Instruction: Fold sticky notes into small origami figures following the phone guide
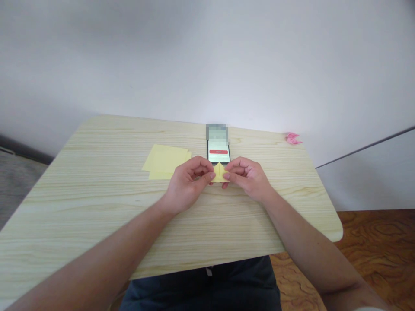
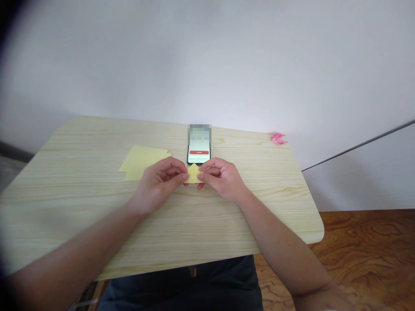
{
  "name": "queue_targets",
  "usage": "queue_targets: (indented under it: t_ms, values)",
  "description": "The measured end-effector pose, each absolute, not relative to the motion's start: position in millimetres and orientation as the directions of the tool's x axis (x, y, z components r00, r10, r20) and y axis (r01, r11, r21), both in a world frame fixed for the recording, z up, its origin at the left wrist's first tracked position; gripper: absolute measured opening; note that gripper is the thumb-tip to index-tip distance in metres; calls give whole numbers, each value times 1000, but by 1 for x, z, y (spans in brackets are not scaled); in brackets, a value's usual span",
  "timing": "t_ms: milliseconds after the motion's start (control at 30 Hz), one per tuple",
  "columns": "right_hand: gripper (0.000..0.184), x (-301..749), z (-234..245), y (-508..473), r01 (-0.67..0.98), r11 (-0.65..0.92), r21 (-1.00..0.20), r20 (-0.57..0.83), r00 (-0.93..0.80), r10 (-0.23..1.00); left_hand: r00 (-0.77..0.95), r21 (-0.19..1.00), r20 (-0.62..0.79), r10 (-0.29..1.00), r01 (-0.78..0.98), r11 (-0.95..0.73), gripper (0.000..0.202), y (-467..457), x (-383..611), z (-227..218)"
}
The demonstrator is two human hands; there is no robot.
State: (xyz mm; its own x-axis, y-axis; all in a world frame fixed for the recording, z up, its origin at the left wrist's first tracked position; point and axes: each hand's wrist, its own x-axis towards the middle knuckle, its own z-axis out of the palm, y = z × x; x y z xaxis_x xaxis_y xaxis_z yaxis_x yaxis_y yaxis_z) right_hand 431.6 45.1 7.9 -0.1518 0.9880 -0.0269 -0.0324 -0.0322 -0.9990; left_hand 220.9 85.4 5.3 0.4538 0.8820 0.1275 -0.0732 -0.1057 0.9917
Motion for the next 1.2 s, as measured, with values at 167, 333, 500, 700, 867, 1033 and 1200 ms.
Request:
queue_targets:
  t_ms: [167,333,500,700,867,1033,1200]
  values:
    - [22,434,10,46,1,-32,-999,-32,-215,976,467,990,138,874,-73,-117,10,85,220,7]
    - [35,438,10,45,25,-25,-999,-30,-264,964,456,990,142,878,-79,-119,11,85,220,7]
    - [28,438,11,44,-23,-25,-999,-19,-254,967,449,990,143,882,-81,-119,12,85,220,7]
    - [31,439,14,44,-14,-12,-1000,-8,-247,969,444,988,154,883,-77,-133,13,85,221,5]
    - [32,440,16,44,-9,-7,-1000,-4,-256,967,462,988,151,874,-84,-126,13,85,220,4]
    - [36,441,18,44,34,-3,-999,-11,-252,968,450,986,163,878,-105,-130,16,84,219,5]
    - [49,438,19,41,88,83,-993,68,-161,985,394,983,176,902,-123,-138,22,85,218,2]
